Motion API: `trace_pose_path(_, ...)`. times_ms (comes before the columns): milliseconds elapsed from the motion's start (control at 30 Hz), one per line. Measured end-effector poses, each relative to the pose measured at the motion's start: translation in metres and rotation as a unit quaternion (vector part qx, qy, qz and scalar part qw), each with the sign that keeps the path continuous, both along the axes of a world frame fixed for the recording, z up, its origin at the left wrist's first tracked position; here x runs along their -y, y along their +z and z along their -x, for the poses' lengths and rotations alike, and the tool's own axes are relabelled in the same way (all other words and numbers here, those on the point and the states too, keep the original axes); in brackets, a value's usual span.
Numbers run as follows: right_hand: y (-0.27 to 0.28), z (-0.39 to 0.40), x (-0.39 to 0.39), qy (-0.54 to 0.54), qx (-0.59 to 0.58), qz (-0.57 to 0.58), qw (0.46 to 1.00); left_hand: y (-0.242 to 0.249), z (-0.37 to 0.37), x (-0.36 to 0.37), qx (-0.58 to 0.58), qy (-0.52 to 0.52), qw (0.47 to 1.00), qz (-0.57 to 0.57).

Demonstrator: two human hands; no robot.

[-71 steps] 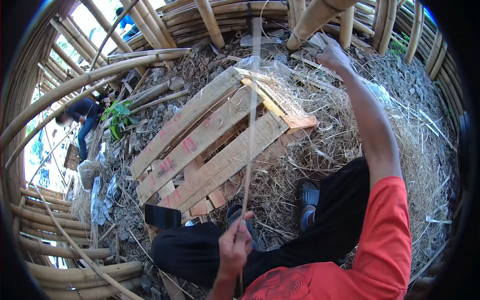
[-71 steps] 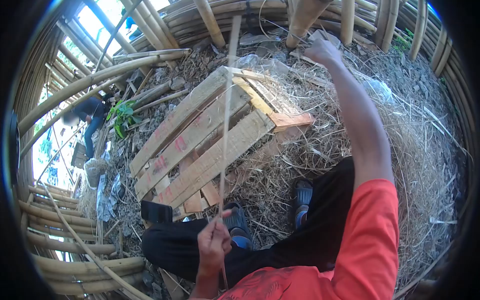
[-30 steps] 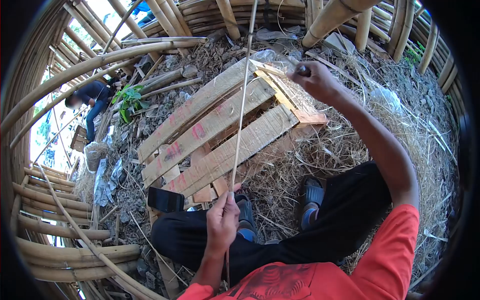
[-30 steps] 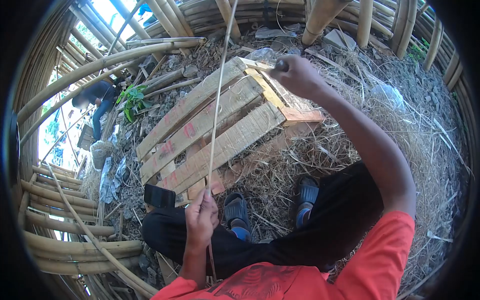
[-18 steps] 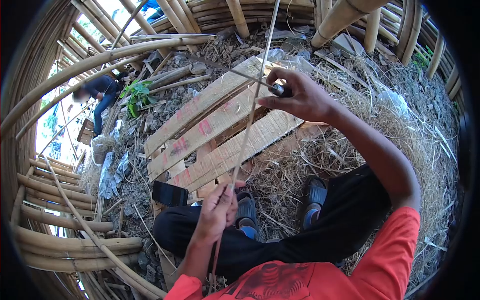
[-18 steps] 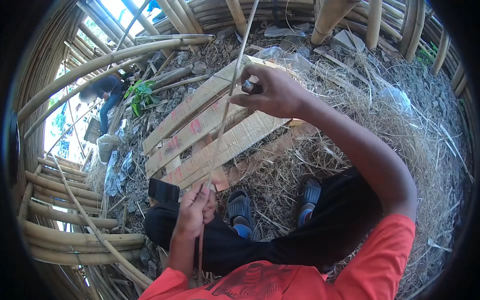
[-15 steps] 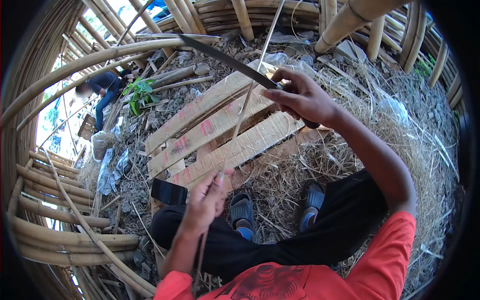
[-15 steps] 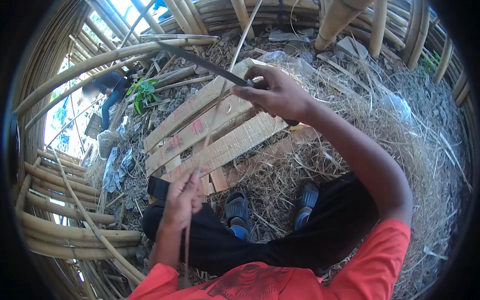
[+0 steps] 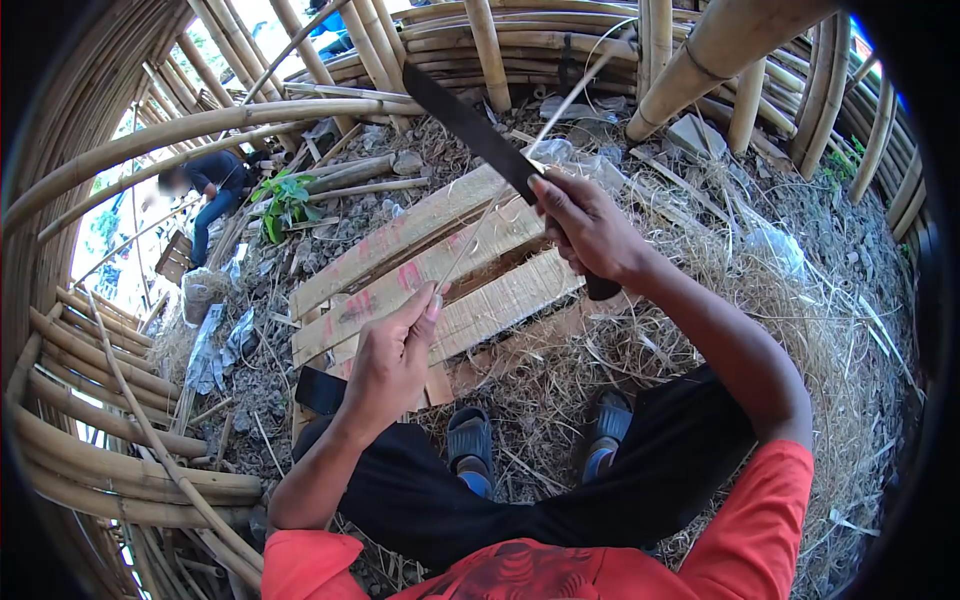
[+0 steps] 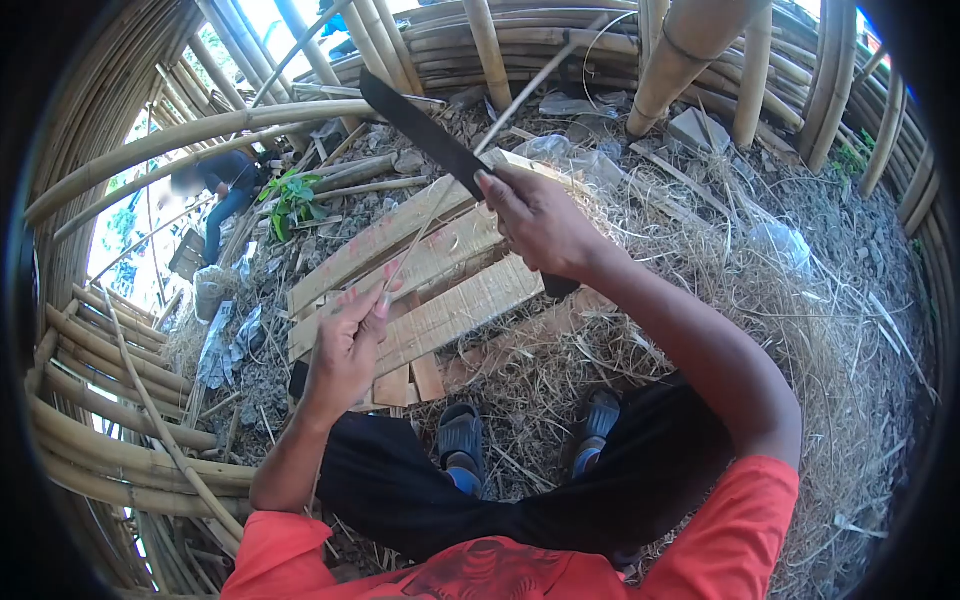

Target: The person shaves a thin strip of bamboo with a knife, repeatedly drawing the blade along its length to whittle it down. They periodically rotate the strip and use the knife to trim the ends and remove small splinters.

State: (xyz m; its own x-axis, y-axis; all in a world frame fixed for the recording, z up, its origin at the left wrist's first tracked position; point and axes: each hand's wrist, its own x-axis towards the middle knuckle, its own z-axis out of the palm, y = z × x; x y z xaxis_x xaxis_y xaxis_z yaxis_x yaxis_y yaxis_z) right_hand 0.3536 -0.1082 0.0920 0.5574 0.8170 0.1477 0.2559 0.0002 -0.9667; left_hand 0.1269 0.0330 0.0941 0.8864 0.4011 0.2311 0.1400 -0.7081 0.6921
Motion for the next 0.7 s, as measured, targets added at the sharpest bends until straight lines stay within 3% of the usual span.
trace_pose_path(67,0.001,-0.012,-0.001,-0.010,0.017,-0.029,0.999,0.004,-0.002,0.003,-0.005,-0.002,1.000,0.001)
trace_pose_path(133,0.002,-0.027,0.000,-0.061,-0.037,-0.101,0.992,0.007,-0.002,0.004,-0.007,-0.007,1.000,0.002)
trace_pose_path(233,-0.006,-0.009,0.001,0.032,-0.016,0.046,0.998,-0.009,0.001,-0.004,0.015,-0.006,1.000,-0.005)
trace_pose_path(333,-0.007,-0.012,-0.003,-0.027,-0.036,-0.024,0.999,-0.009,0.002,-0.005,0.015,-0.005,1.000,0.014)
trace_pose_path(400,-0.006,-0.009,-0.007,-0.052,-0.120,-0.084,0.988,-0.010,0.005,-0.003,0.009,0.002,0.999,0.035)
trace_pose_path(467,-0.010,0.002,-0.008,0.030,-0.133,0.022,0.990,-0.011,0.000,-0.005,0.016,0.001,0.999,0.040)
trace_pose_path(500,-0.011,-0.001,-0.009,0.037,-0.083,0.022,0.996,-0.011,-0.001,-0.005,0.015,0.003,0.999,0.033)
trace_pose_path(600,-0.010,-0.006,-0.017,-0.049,-0.149,-0.113,0.981,-0.008,0.002,-0.008,0.007,0.009,0.999,0.033)
trace_pose_path(633,-0.006,-0.002,-0.014,-0.028,-0.114,-0.068,0.991,-0.007,0.001,-0.005,0.007,0.012,0.999,0.052)
trace_pose_path(667,-0.004,0.004,-0.011,0.053,-0.030,0.050,0.997,-0.006,-0.001,-0.003,0.010,0.013,0.997,0.070)
trace_pose_path(700,-0.007,0.002,-0.011,0.071,-0.054,0.038,0.995,-0.007,-0.002,-0.003,0.031,0.010,0.998,0.052)
